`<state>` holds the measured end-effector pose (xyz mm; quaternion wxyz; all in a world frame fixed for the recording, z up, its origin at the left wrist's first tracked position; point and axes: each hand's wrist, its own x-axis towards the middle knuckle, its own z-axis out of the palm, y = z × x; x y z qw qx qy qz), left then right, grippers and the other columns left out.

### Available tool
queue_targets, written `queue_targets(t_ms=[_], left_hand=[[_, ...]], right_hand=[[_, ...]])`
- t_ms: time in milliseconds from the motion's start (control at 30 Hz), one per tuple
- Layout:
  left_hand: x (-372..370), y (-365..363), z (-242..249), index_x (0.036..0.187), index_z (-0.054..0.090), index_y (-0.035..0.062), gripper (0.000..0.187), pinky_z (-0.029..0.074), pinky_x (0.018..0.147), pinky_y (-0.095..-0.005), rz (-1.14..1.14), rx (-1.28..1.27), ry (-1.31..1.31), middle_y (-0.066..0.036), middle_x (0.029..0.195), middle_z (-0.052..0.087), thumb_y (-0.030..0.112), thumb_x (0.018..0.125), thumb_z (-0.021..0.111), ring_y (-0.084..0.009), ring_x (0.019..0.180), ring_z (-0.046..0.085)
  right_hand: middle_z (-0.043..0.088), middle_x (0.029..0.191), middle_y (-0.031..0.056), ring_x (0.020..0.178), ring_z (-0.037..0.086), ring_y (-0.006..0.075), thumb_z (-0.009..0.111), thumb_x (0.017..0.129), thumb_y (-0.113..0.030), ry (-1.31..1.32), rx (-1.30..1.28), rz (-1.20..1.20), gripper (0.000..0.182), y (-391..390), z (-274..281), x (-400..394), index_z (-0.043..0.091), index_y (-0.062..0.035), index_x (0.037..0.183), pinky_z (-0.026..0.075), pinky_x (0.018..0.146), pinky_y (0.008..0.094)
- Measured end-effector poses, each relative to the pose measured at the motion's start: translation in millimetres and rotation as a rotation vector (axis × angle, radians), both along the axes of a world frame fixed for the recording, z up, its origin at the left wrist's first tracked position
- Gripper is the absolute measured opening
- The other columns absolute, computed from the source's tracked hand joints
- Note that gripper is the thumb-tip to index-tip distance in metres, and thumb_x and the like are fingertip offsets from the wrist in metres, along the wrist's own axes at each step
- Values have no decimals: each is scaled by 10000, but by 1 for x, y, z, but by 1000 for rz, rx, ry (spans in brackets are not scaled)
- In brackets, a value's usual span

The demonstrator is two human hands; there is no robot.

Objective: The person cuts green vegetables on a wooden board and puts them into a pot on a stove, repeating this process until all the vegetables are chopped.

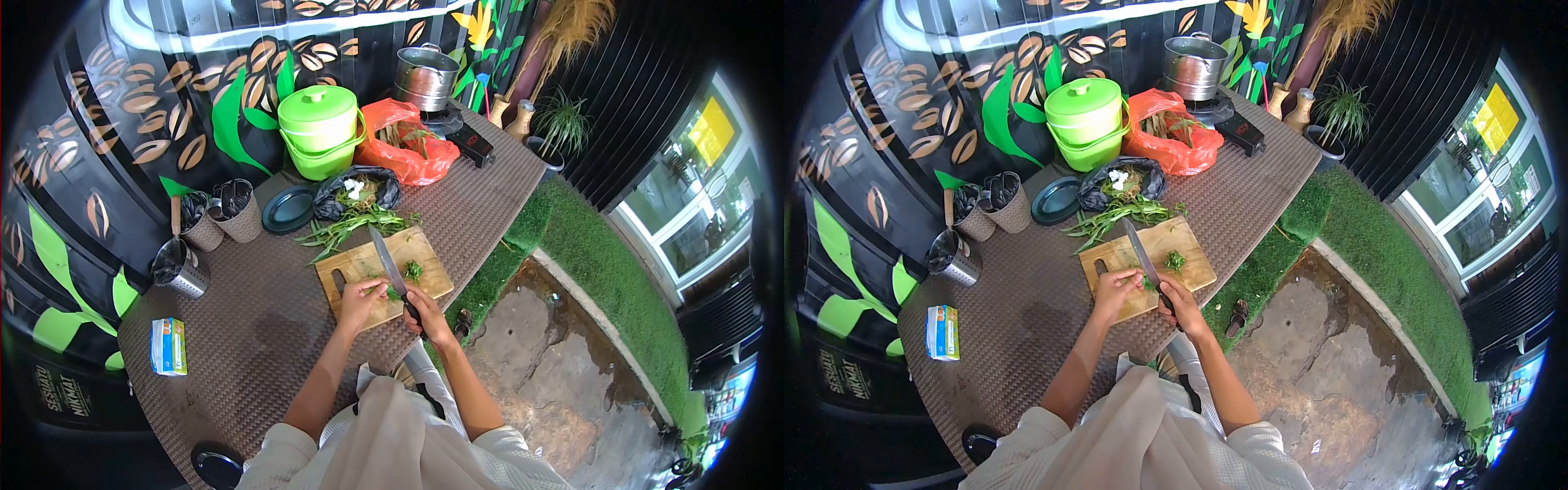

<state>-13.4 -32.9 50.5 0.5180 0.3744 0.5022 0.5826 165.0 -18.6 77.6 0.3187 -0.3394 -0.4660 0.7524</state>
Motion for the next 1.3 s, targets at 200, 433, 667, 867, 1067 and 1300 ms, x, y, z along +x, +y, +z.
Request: queue_targets(t_ms=[200,433,667,867,1067,1300], left_hand=[[3,2,-3,1039,650,-61,250,499,697,-256,3,21,-20,-76,868,659,73,832,689,-130,743,607],[3,1,8,989,650,-53,189,521,702,-272,25,82,-104,-88,857,662,61,840,674,-145,733,623],[0,3,-3,1027,630,-64,202,511,739,-263,-23,3,-148,-63,859,638,56,864,641,-134,765,602],[3,3,2,1012,642,-68,182,505,713,-260,-10,25,-144,-51,836,628,45,869,631,-124,743,588],[5,3,5,1008,656,-59,186,502,701,-257,-18,58,-118,-47,841,634,53,859,648,-123,732,589],[6,3,5,989,666,-49,183,504,700,-255,-27,64,-117,-59,842,652,63,844,671,-130,732,605]], right_hand=[[368,569,-27,434,313,54,456,981,-324,3,-17,-24,393,-2,5,-2,443,-95,1301,257,398,213],[372,569,-20,421,309,58,429,990,-299,114,-105,-32,372,0,1,4,422,-99,1303,256,387,203],[371,566,-12,414,309,60,412,993,-294,131,-104,-14,390,1,-1,6,395,-102,1332,260,383,201],[359,562,-12,410,305,68,411,989,-321,141,-137,19,426,1,0,8,372,-103,1353,263,383,208],[354,560,-13,407,299,70,398,991,-328,128,-127,51,428,0,5,8,363,-111,1358,264,386,209],[349,555,-14,403,294,68,380,997,-316,156,-149,56,415,-2,3,7,359,-106,1353,256,382,205]])
